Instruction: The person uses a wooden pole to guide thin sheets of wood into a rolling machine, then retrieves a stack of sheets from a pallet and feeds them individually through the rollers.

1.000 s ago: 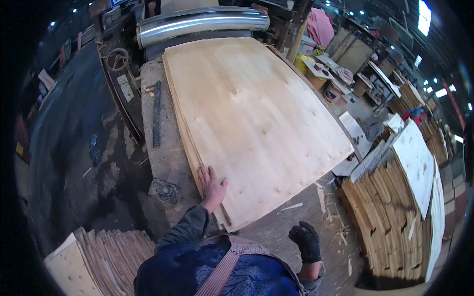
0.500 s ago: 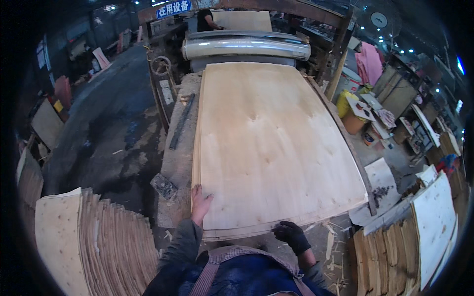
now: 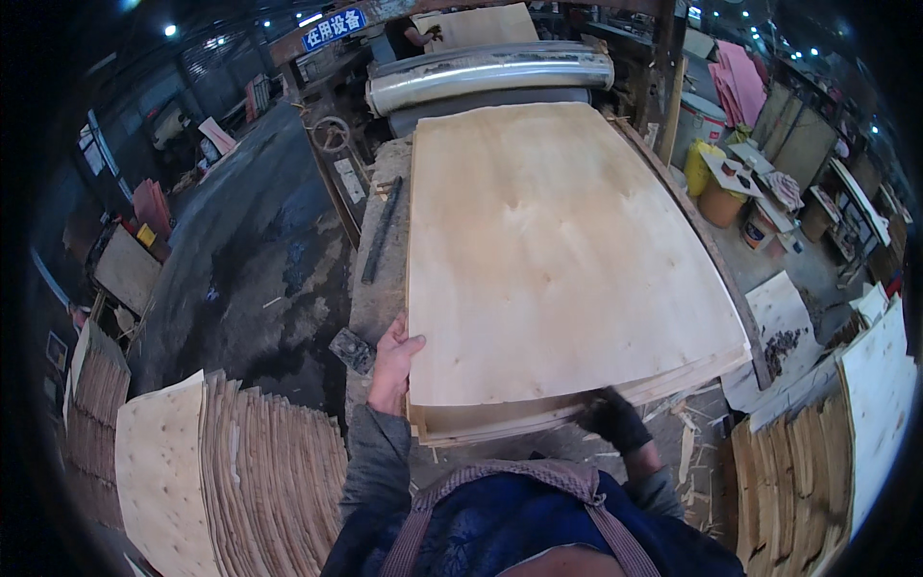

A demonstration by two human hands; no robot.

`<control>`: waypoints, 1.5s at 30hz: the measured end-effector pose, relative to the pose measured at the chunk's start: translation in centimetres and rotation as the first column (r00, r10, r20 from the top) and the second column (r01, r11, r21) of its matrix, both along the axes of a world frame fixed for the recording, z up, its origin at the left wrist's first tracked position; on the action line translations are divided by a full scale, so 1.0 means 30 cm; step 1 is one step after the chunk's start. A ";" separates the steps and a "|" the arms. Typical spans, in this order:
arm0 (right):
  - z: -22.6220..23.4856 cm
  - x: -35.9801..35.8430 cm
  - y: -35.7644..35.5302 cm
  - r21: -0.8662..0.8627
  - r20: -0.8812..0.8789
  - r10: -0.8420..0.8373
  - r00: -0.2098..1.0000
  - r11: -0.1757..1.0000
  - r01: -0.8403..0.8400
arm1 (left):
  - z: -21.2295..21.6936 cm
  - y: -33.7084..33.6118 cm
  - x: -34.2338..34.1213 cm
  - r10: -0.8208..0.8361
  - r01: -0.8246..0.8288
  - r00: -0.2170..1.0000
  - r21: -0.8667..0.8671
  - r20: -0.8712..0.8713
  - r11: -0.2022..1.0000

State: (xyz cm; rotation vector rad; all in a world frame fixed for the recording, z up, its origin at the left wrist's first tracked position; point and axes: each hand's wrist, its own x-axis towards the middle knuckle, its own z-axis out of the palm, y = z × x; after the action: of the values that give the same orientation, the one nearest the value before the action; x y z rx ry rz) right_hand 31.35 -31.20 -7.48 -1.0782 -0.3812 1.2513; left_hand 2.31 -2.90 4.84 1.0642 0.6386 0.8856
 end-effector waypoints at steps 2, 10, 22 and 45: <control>0.025 0.059 -0.015 0.142 -0.231 -0.113 0.966 0.979 0.148 | 0.012 0.011 -0.017 0.042 -0.042 0.999 0.009 0.021 0.999; 0.126 0.118 0.114 -0.108 -0.200 -0.166 0.966 0.983 0.147 | -0.017 0.091 -0.122 0.141 -0.157 0.944 -0.028 -0.299 0.987; 0.017 0.409 0.917 0.143 -0.276 -0.043 0.960 0.986 0.085 | -0.394 -0.203 0.016 0.481 0.132 0.204 0.511 -0.853 0.850; 0.131 0.009 0.074 -0.063 -0.386 0.219 0.896 0.963 -0.262 | -0.104 -0.144 -0.078 0.187 -0.204 0.969 -0.092 -0.164 0.975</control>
State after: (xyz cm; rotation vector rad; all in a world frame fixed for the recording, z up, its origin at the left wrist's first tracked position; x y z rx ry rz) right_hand 31.62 -28.97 -3.56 -0.8746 -0.1517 1.6840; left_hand -0.03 -7.21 1.72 0.9890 0.9241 0.9333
